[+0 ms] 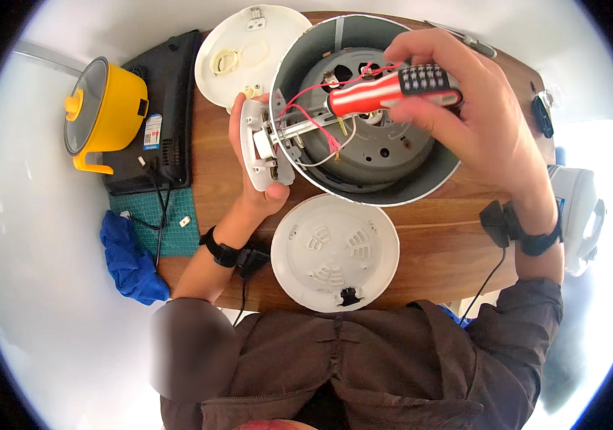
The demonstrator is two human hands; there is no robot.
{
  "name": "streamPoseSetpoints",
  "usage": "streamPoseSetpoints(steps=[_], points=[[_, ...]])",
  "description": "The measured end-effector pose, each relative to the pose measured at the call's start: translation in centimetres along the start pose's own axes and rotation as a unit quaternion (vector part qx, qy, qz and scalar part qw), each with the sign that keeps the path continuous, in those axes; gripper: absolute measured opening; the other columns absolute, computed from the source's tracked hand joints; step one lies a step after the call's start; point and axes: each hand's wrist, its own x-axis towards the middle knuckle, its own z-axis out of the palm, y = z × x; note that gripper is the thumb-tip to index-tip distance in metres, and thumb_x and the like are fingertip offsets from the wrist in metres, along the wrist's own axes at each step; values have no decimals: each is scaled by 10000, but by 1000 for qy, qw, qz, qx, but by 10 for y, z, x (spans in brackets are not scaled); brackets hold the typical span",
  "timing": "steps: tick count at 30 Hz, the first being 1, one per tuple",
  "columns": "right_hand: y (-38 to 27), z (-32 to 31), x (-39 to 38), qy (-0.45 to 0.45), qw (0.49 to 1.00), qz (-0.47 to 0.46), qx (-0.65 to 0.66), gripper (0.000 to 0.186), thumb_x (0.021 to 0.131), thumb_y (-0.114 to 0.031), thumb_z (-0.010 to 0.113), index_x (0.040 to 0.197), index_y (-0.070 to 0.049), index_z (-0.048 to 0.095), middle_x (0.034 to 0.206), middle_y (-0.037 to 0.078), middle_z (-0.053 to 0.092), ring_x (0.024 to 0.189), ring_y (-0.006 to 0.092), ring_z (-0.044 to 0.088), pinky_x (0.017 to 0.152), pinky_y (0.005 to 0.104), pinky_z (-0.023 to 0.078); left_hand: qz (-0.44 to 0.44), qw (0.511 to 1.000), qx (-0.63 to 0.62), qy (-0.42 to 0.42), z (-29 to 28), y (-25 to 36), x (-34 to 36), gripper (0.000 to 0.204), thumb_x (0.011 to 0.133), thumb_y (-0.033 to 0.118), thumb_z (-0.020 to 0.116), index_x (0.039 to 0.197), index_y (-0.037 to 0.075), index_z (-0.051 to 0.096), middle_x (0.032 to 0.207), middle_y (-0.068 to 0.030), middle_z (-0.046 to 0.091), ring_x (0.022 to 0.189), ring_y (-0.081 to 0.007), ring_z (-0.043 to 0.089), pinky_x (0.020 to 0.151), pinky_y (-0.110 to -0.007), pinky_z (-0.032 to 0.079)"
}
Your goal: The person disassembles a white rice cooker, removes the inner pot, and uses a screwdriver to loosen screws on the heating element. They inspect the internal wiring and heating plate, then reassemble the cooker by placing the inner pot back and closing the lid.
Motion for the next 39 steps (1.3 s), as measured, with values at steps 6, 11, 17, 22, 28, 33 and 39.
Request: streamPoseSetpoints(steps=[6,11,17,22,28,33,39], points=[[16,3,0,8,996,-84,-20,400,871,-120,778,1221,-30,608,1028,88,608,907,221,606,838,331,504,-14,1000,15,8,2,1,-2,1430,728,892,639,1628,29,-63,1601,-208,298,1478,-339,370,1218,-501,334],[1,-8,5,-71,994,64,47,360,901,-100,748,1232,-45,617,1077,122,652,1025,274,660,907,386,525,-30,999,12,15,3,6,-2,1434,723,894,641,1629,32,-61,1602,-200,298,1487,-336,359,1225,-506,330],[21,-2,10,-29,991,-124,34,504,796,16,753,1273,-29,596,1162,106,577,1093,212,597,921,299,501,-22,999,-26,18,6,3,-3,1397,750,816,716,1627,70,-74,1586,-259,256,1498,-407,315,1201,-555,334],[27,-6,7,-49,990,-65,118,618,711,145,679,1299,-21,587,1236,106,569,1171,226,589,1014,310,478,-11,1000,-17,23,6,0,-3,1422,730,863,678,1627,48,-66,1586,-217,295,1483,-365,359,1216,-528,340],[22,0,2,-24,994,-67,88,646,743,134,656,1361,-29,567,1218,115,593,1167,233,610,1024,348,492,-12,999,-14,32,9,3,-2,1428,726,877,664,1628,38,-59,1590,-202,311,1474,-347,387,1222,-514,343],[8,-2,7,-37,998,-57,-6,649,755,105,690,1374,-51,573,1199,121,624,1131,239,637,1000,365,505,-12,999,-16,32,6,0,-3,1429,724,873,670,1628,43,-62,1599,-202,301,1479,-347,377,1226,-514,335],[13,1,5,-32,997,-68,-19,521,749,79,760,1246,-41,657,1151,104,641,1060,258,650,932,368,525,-22,999,-23,25,7,3,-3,1443,712,870,683,1628,46,-68,1609,-194,288,1492,-342,355,1231,-514,326]])
